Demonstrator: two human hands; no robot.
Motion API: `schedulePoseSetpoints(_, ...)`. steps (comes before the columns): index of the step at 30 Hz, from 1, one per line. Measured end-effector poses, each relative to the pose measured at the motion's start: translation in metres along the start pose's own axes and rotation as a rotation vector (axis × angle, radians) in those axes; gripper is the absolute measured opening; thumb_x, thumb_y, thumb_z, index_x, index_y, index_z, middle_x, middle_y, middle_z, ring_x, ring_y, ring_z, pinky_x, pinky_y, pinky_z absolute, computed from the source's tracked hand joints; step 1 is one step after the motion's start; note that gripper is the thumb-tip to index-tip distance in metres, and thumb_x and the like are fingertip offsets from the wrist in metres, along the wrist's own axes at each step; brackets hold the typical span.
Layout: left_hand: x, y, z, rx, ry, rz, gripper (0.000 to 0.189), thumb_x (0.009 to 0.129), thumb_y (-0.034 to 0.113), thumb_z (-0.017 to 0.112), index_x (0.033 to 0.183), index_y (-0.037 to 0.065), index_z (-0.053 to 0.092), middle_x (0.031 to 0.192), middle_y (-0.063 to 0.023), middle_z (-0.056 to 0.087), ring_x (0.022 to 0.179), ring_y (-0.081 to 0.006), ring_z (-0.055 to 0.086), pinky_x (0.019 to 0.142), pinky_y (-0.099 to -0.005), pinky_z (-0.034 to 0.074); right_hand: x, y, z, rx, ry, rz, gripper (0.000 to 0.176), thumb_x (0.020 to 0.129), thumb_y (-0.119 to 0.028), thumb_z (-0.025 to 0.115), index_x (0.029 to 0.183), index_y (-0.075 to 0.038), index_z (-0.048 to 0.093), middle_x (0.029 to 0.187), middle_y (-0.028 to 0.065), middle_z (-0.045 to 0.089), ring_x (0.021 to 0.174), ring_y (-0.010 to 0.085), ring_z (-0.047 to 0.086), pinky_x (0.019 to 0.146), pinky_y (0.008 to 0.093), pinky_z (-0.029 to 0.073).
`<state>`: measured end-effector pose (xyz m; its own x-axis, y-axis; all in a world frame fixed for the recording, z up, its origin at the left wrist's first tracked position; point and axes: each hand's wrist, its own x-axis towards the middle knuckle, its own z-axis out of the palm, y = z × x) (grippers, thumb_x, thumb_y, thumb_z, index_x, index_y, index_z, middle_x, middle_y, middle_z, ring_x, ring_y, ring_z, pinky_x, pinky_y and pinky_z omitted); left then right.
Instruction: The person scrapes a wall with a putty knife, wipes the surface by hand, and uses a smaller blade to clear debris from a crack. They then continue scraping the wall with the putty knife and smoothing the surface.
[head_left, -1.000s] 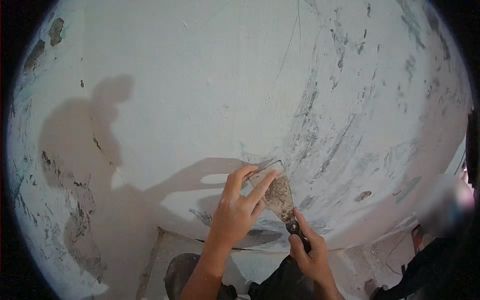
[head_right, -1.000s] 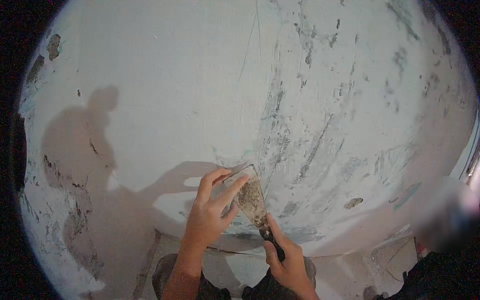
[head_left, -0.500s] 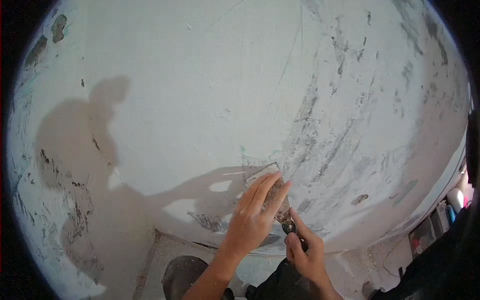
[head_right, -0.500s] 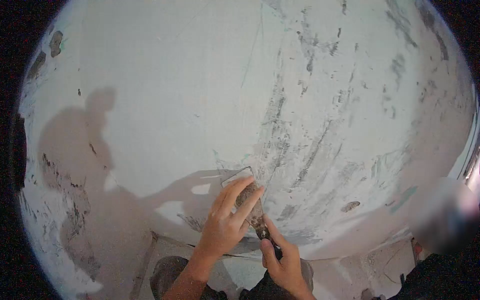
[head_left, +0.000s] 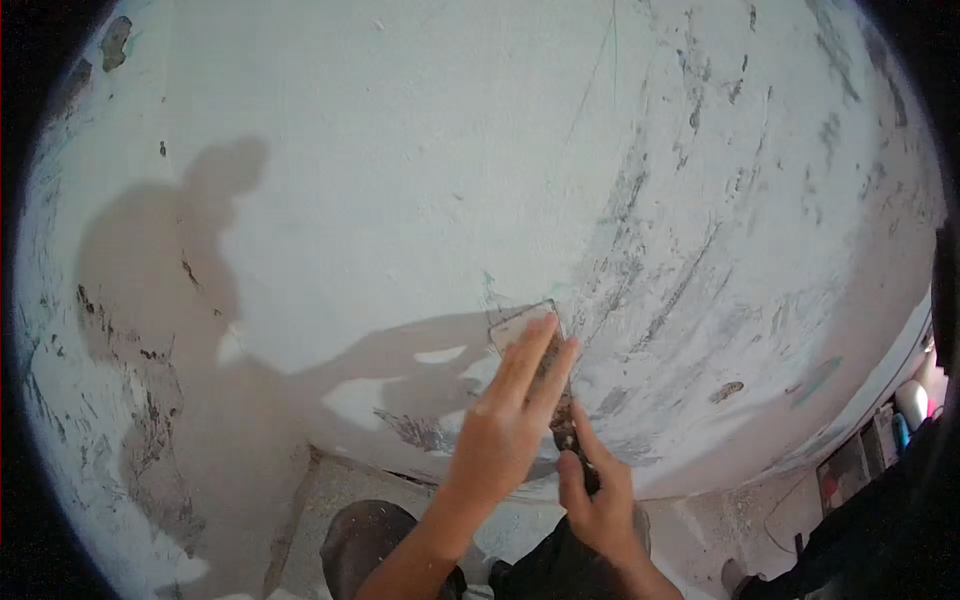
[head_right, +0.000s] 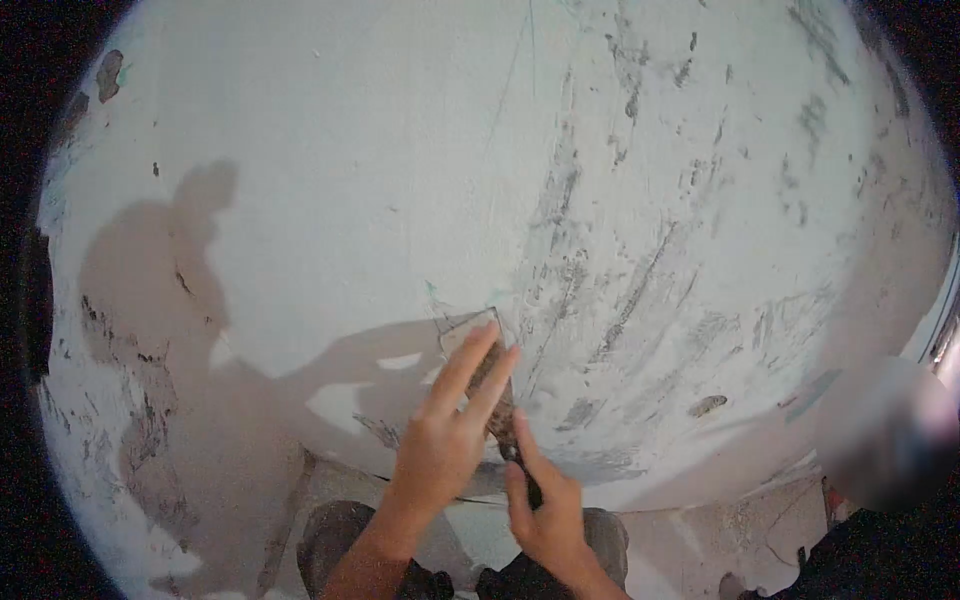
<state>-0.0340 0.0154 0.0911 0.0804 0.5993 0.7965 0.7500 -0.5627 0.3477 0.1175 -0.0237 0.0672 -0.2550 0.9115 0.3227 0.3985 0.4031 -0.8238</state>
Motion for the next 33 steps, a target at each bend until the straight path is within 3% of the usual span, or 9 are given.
schedulePoseSetpoints(2,-0.004,0.002,0.004,-0.031,0.010,-0.001,0.066,0.078,-0.013,0.058,0.138,0.013,0.054,0.148,-0.0136,0.042,0.133,-0.0318,0.046,0.102,-0.0414,0.051,-0.004,0.007,0.002,-0.014,0.046,-0.049,0.056,0.093,0.001,0.054,0.147,-0.003,0.040,0.105,0.0249,0.068,0.089,0.0238,0.070,0.077,0.0329,0.052)
schedulePoseSetpoints(8,0.005,0.002,-0.002,0.013,0.046,-0.032,0.068,0.076,-0.016,0.056,0.138,0.012,0.054,0.148,-0.0114,0.044,0.135,-0.0306,0.045,0.107,-0.0421,0.046,0.007,0.008,0.009,0.067,0.041,-0.080,0.056,0.092,0.001,0.055,0.147,-0.002,0.040,0.101,0.0222,0.069,0.082,0.0164,0.064,0.077,0.0309,0.050)
schedulePoseSetpoints(14,0.002,0.002,0.001,0.002,-0.011,-0.012,0.066,0.077,-0.015,0.055,0.138,0.009,0.053,0.148,-0.0113,0.044,0.136,-0.0310,0.044,0.110,-0.0427,0.043,0.001,0.008,0.003,0.072,0.076,-0.097,0.053,0.095,-0.002,0.053,0.146,-0.002,0.041,0.086,0.0125,0.067,0.069,0.0093,0.054,0.063,0.0264,0.047)
schedulePoseSetpoints(16,0.003,0.004,-0.001,-0.065,-0.031,0.008,0.067,0.078,-0.014,0.055,0.140,0.009,0.051,0.149,-0.0115,0.044,0.136,-0.0307,0.043,0.110,-0.0423,0.043,-0.005,-0.002,0.000,0.182,0.030,0.041,0.052,0.097,-0.004,0.052,0.147,-0.001,0.040,0.081,0.0058,0.064,0.062,0.0064,0.051,0.058,0.0232,0.044)
schedulePoseSetpoints(22,0.030,0.018,0.009,-0.159,0.044,0.115,0.054,0.085,0.000,0.057,0.138,0.008,0.053,0.149,-0.0173,0.042,0.136,-0.0338,0.043,0.108,-0.0431,0.044,-0.002,-0.008,-0.020,0.221,0.185,-0.032,0.051,0.099,-0.007,0.048,0.148,0.001,0.036,0.073,0.0001,0.058,0.058,0.0043,0.048,0.053,0.0219,0.041)
schedulePoseSetpoints(28,0.043,0.032,0.011,-0.055,0.007,0.263,0.034,0.082,0.001,0.062,0.115,0.006,0.066,0.149,-0.0185,0.038,0.138,-0.0370,0.040,0.101,-0.0413,0.052,-0.002,0.000,-0.021,0.110,0.290,-0.100,0.052,0.098,-0.003,0.046,0.148,0.003,0.035,0.075,0.0058,0.061,0.057,0.0062,0.049,0.052,0.0240,0.042)
schedulePoseSetpoints(30,0.042,0.032,0.009,-0.051,0.010,0.288,0.029,0.082,0.001,0.062,0.111,0.005,0.066,0.149,-0.0191,0.038,0.137,-0.0374,0.040,0.102,-0.0410,0.051,-0.001,0.009,-0.017,-0.002,0.325,-0.180,0.052,0.097,-0.001,0.046,0.147,0.004,0.036,0.087,0.0127,0.067,0.060,0.0094,0.053,0.057,0.0260,0.046)
schedulePoseSetpoints(31,0.040,0.030,0.010,-0.043,-0.004,0.284,0.030,0.082,0.002,0.063,0.111,0.006,0.066,0.149,-0.0188,0.039,0.137,-0.0369,0.040,0.101,-0.0408,0.052,-0.005,-0.003,-0.020,0.068,0.252,-0.047,0.053,0.095,0.001,0.047,0.147,0.004,0.036,0.105,0.0203,0.068,0.066,0.0129,0.057,0.063,0.0276,0.048)
schedulePoseSetpoints(33,0.043,0.031,0.007,-0.012,-0.022,0.274,0.030,0.081,0.003,0.064,0.110,0.008,0.068,0.149,-0.0175,0.039,0.136,-0.0352,0.042,0.101,-0.0395,0.051,0.001,0.005,-0.017,0.046,0.286,-0.105,0.054,0.094,0.002,0.047,0.147,0.004,0.036,0.111,0.0226,0.067,0.069,0.0134,0.057,0.066,0.0278,0.049)
